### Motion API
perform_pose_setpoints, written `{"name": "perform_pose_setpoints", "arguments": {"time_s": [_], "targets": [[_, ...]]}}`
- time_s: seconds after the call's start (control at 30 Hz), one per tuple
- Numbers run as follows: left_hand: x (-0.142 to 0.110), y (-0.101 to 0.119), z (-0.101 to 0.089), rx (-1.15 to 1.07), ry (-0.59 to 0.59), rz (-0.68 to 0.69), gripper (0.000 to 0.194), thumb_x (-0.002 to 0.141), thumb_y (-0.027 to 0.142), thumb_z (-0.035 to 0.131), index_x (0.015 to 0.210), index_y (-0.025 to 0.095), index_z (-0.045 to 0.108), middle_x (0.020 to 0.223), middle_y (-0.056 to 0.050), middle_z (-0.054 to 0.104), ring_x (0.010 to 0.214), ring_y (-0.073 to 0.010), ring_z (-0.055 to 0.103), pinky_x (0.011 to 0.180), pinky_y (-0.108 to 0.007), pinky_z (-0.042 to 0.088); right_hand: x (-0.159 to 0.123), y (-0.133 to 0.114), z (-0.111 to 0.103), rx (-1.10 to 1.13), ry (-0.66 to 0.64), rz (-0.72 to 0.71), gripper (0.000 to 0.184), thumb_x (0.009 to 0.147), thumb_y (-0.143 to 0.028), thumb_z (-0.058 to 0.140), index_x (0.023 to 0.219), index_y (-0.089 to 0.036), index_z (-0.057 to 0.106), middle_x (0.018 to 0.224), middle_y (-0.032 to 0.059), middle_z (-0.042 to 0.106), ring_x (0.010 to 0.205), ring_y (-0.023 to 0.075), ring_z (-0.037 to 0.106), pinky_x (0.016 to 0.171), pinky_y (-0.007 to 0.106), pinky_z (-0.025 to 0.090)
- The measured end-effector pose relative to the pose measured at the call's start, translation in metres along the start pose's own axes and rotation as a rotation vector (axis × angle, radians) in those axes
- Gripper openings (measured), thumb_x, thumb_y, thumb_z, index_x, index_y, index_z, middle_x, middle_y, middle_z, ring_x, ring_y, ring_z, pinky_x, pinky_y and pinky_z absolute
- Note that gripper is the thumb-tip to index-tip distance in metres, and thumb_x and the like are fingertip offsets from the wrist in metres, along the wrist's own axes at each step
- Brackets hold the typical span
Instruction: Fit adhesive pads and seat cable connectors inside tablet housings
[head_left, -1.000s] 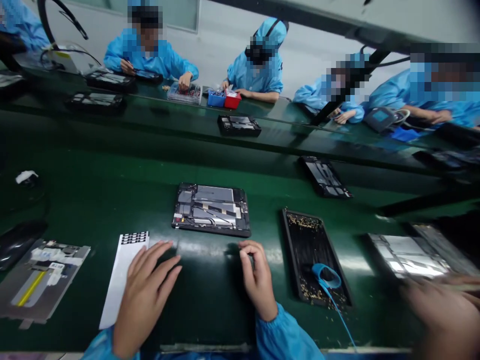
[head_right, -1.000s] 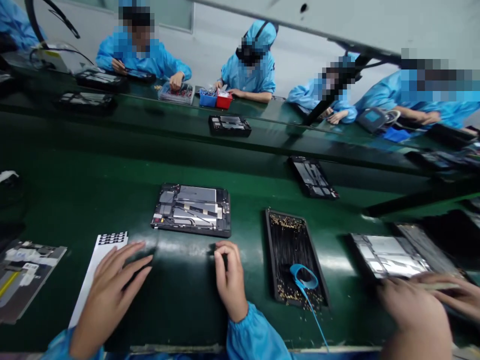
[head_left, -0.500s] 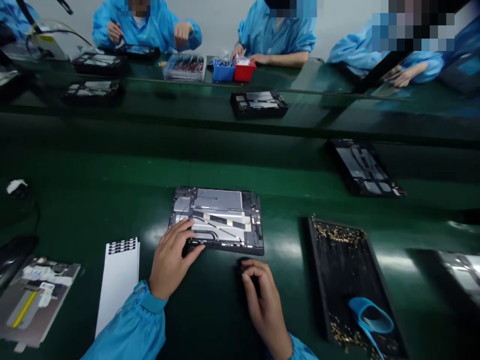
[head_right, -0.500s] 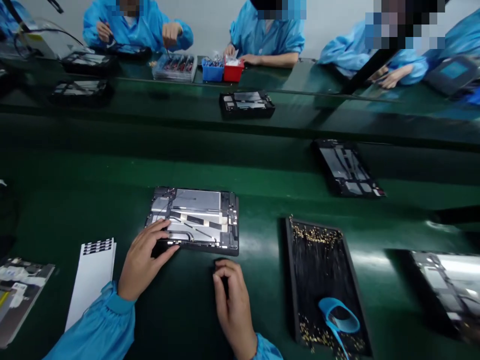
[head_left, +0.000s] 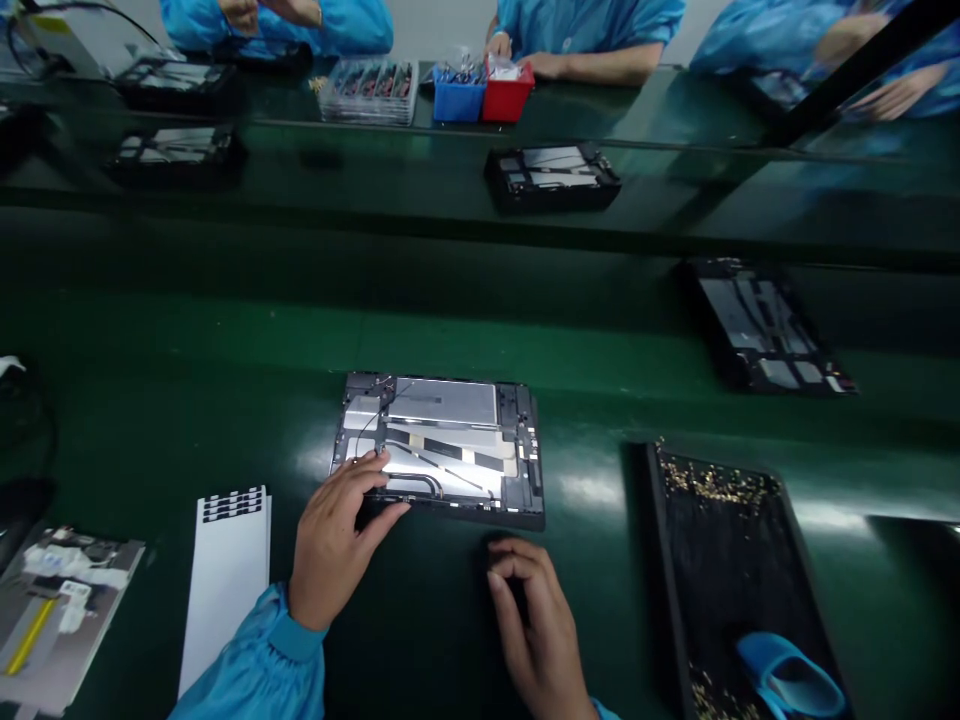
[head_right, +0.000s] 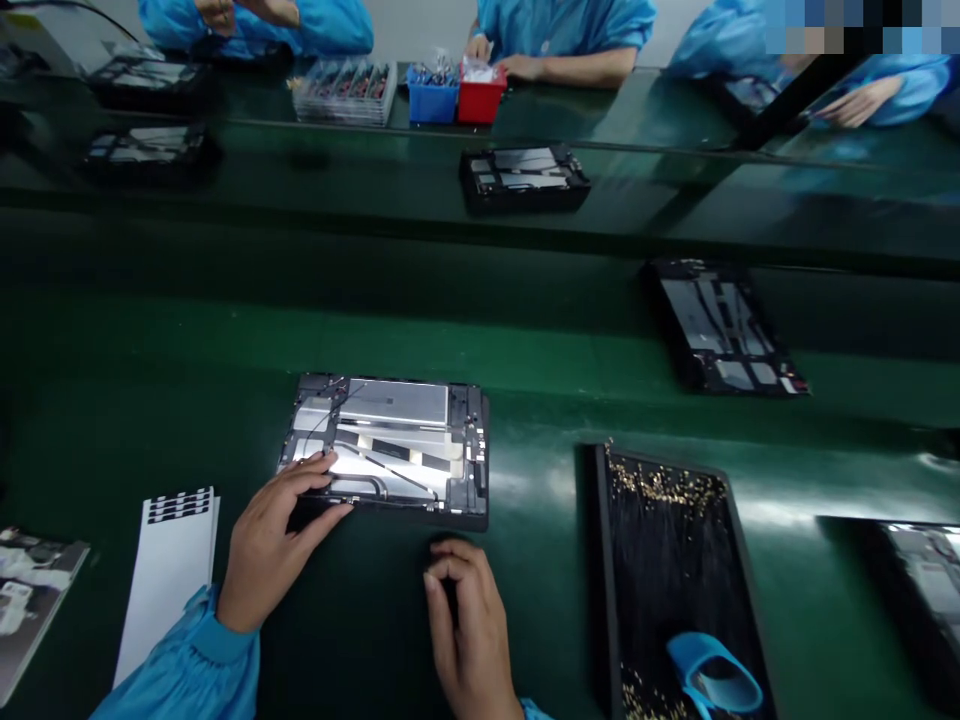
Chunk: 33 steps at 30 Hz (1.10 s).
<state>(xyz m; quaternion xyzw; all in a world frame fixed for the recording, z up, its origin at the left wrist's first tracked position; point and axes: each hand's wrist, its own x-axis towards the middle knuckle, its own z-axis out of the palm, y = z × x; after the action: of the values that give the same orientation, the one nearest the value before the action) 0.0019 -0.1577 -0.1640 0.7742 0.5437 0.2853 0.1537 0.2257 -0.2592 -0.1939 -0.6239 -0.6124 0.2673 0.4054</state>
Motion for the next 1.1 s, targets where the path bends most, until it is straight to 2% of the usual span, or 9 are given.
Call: {"name": "perform_pose_setpoints", "arguments": {"time_s": [0.17, 0.3, 0.4, 0.53, 0.83, 1.1], "targets": [[-0.001, -0.002, 0.001, -0.011, -0.005, -0.007, 0.023, 0.094, 0.037, 0.067, 0.111, 0.024, 0.06, 0.129, -0.006, 0.071, 0.121, -0.0238, 0.067, 0.107, -0.049, 0.053, 0.0, 0.001, 0.001, 0.002, -0.016, 0.003, 0.011, 0.1, -0.017, 0.049, 0.1, -0.024, 0.056, 0.106, 0.0076, 0.062, 0.1, 0.0201, 0.064, 0.082, 0.033, 0.054], [0.0, -0.002, 0.001, 0.05, 0.01, 0.151, 0.017, 0.097, 0.025, 0.062, 0.113, 0.026, 0.066, 0.131, -0.006, 0.068, 0.127, -0.0251, 0.062, 0.109, -0.049, 0.05, 0.001, 0.0, 0.003, 0.014, 0.004, -0.018, 0.009, 0.101, -0.019, 0.049, 0.1, -0.024, 0.056, 0.106, 0.0075, 0.062, 0.1, 0.0201, 0.063, 0.084, 0.034, 0.053], [-0.002, 0.004, -0.001, 0.119, 0.043, 0.217, 0.014, 0.096, 0.02, 0.061, 0.103, 0.027, 0.07, 0.132, -0.006, 0.066, 0.129, -0.0275, 0.057, 0.107, -0.049, 0.047, 0.002, 0.0, 0.004, 0.024, 0.024, -0.051, 0.008, 0.101, -0.019, 0.05, 0.101, -0.024, 0.056, 0.106, 0.0069, 0.062, 0.101, 0.02, 0.063, 0.085, 0.034, 0.053], [-0.004, 0.012, -0.002, 0.191, 0.092, 0.206, 0.009, 0.095, 0.019, 0.063, 0.093, 0.025, 0.07, 0.121, -0.006, 0.07, 0.117, -0.0269, 0.06, 0.096, -0.045, 0.047, 0.002, -0.002, 0.004, 0.027, 0.034, -0.061, 0.008, 0.101, -0.019, 0.05, 0.101, -0.025, 0.056, 0.106, 0.0063, 0.062, 0.101, 0.0195, 0.063, 0.086, 0.034, 0.053], [0.011, 0.021, -0.013, 0.25, -0.048, 0.261, 0.016, 0.098, 0.018, 0.056, 0.092, 0.023, 0.071, 0.109, -0.004, 0.071, 0.099, -0.0225, 0.062, 0.083, -0.036, 0.045, -0.001, -0.002, 0.002, 0.042, 0.01, -0.008, 0.01, 0.102, -0.019, 0.048, 0.1, -0.024, 0.056, 0.106, 0.0077, 0.062, 0.102, 0.0202, 0.063, 0.085, 0.034, 0.054], [0.018, 0.021, -0.018, 0.226, -0.146, 0.271, 0.015, 0.1, 0.018, 0.054, 0.099, 0.022, 0.068, 0.108, -0.004, 0.069, 0.099, -0.0211, 0.061, 0.087, -0.036, 0.045, -0.002, -0.001, 0.001, 0.019, -0.017, 0.035, 0.011, 0.101, -0.018, 0.048, 0.1, -0.025, 0.056, 0.106, 0.0083, 0.062, 0.101, 0.0201, 0.064, 0.082, 0.033, 0.055]]}}
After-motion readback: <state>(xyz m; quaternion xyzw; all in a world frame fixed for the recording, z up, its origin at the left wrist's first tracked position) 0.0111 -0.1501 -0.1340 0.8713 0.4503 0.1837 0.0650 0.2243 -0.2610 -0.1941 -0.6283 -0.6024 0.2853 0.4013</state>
